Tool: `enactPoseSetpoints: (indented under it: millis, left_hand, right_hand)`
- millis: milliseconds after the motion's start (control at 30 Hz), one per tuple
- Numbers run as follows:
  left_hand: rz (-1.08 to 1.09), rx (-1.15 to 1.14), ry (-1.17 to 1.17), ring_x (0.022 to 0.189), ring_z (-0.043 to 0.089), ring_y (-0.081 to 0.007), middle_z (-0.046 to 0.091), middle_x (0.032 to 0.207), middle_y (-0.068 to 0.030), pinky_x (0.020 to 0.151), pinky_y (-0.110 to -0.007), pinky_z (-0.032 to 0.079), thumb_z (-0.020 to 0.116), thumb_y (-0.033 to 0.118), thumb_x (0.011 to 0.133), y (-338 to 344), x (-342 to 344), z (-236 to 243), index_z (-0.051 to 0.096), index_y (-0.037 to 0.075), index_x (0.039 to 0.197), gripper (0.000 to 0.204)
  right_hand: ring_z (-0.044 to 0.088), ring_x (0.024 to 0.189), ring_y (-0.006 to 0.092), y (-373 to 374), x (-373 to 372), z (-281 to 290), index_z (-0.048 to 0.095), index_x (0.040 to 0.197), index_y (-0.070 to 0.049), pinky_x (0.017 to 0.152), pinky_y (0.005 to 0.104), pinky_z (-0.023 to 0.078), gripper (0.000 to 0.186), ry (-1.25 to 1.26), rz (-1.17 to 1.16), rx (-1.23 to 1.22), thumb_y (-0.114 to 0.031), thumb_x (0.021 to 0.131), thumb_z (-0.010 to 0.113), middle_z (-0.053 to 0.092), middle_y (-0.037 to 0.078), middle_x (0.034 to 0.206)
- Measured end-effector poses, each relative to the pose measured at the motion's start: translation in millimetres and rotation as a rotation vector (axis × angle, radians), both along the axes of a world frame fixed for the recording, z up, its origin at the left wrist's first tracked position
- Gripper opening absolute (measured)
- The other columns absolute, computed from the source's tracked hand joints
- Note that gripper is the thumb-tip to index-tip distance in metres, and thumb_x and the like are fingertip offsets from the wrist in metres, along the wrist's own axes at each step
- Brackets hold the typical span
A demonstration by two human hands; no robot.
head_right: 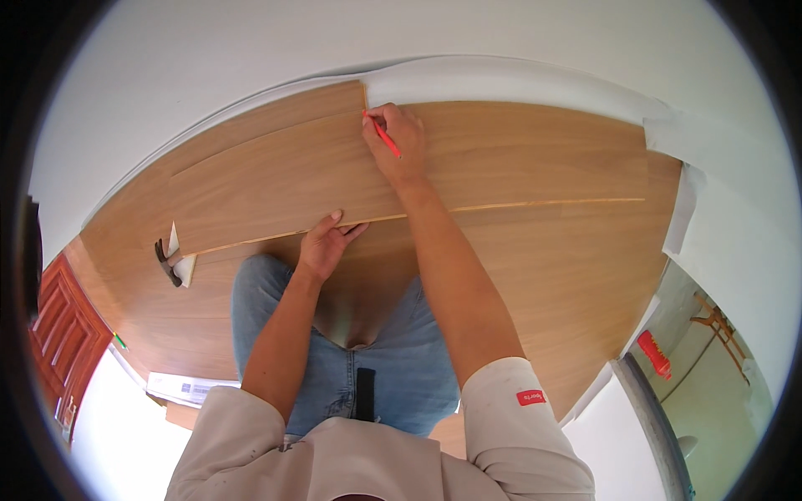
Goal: Measure, cut, and install laminate flooring planks along a wall.
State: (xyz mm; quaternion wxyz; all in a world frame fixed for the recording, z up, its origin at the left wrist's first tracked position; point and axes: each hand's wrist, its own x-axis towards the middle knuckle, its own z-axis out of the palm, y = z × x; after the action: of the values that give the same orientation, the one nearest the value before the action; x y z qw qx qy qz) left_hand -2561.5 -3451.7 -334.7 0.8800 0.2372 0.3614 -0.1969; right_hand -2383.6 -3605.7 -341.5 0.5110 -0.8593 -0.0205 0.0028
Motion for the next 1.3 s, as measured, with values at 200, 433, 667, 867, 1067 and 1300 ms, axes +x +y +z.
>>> enactPoseSetpoints:
  millis: [200, 433, 667, 867, 1067, 1300]
  left_hand:
    - [-0.002, -0.001, 0.005, 0.122, 0.060, -0.0292, 0.067, 0.126, -0.0125, 0.114, -0.053, 0.038, 0.062, 0.017, 0.096, -2, 0, 1, 0.059, 0.001, 0.124, 0.032]
    - [0.015, 0.014, 0.003, 0.121, 0.061, -0.0298, 0.067, 0.125, -0.0119, 0.114, -0.054, 0.038, 0.062, 0.016, 0.096, 4, -1, -1, 0.062, 0.003, 0.118, 0.025]
    - [0.016, -0.048, 0.009, 0.123, 0.058, -0.0294, 0.067, 0.121, -0.0088, 0.114, -0.058, 0.037, 0.063, 0.012, 0.094, -9, 5, -8, 0.059, 0.003, 0.121, 0.029]
    - [0.007, -0.007, 0.002, 0.135, 0.046, -0.0359, 0.056, 0.138, -0.0126, 0.119, -0.060, 0.029, 0.064, 0.018, 0.094, 2, -7, -11, 0.056, 0.002, 0.126, 0.036]
    - [-0.077, 0.037, -0.037, 0.133, 0.049, -0.0325, 0.057, 0.138, -0.0127, 0.119, -0.057, 0.031, 0.065, 0.022, 0.095, 11, -6, -6, 0.058, 0.004, 0.125, 0.035]
    - [-0.064, 0.022, -0.004, 0.124, 0.056, -0.0267, 0.065, 0.129, -0.0099, 0.118, -0.056, 0.032, 0.068, 0.021, 0.092, 27, -7, -11, 0.065, 0.009, 0.119, 0.030]
  right_hand:
    - [0.066, 0.078, 0.0247, -1, -1, 1, 0.070, 0.093, -0.005, 0.074, 0.0373, 0.052, 0.013, 0.004, 0.000, -0.028, -0.018, 0.088, 0.071, 0.069, 0.010, 0.084]
    - [0.064, 0.077, 0.0289, 7, -1, -2, 0.068, 0.088, -0.008, 0.076, 0.0419, 0.050, 0.011, 0.025, -0.015, -0.024, -0.018, 0.085, 0.070, 0.070, 0.009, 0.081]
    - [0.067, 0.082, 0.0246, -20, 4, 5, 0.069, 0.093, -0.009, 0.076, 0.0382, 0.053, 0.019, 0.130, -0.001, 0.007, -0.028, 0.091, 0.065, 0.070, 0.008, 0.085]
    - [0.064, 0.083, 0.0266, -62, 12, 26, 0.067, 0.093, -0.007, 0.077, 0.0380, 0.051, 0.022, 0.248, -0.176, 0.315, -0.025, 0.095, 0.054, 0.068, 0.013, 0.089]
    - [0.066, 0.092, 0.0372, -228, 0, 59, 0.068, 0.100, -0.004, 0.078, 0.0442, 0.052, 0.015, 0.187, -0.674, -0.184, -0.011, 0.089, 0.061, 0.069, 0.018, 0.093]
    - [0.067, 0.092, 0.0358, -344, -68, 45, 0.065, 0.106, 0.000, 0.078, 0.0437, 0.052, 0.028, 0.442, -1.133, -0.176, -0.023, 0.092, 0.065, 0.069, 0.021, 0.096]
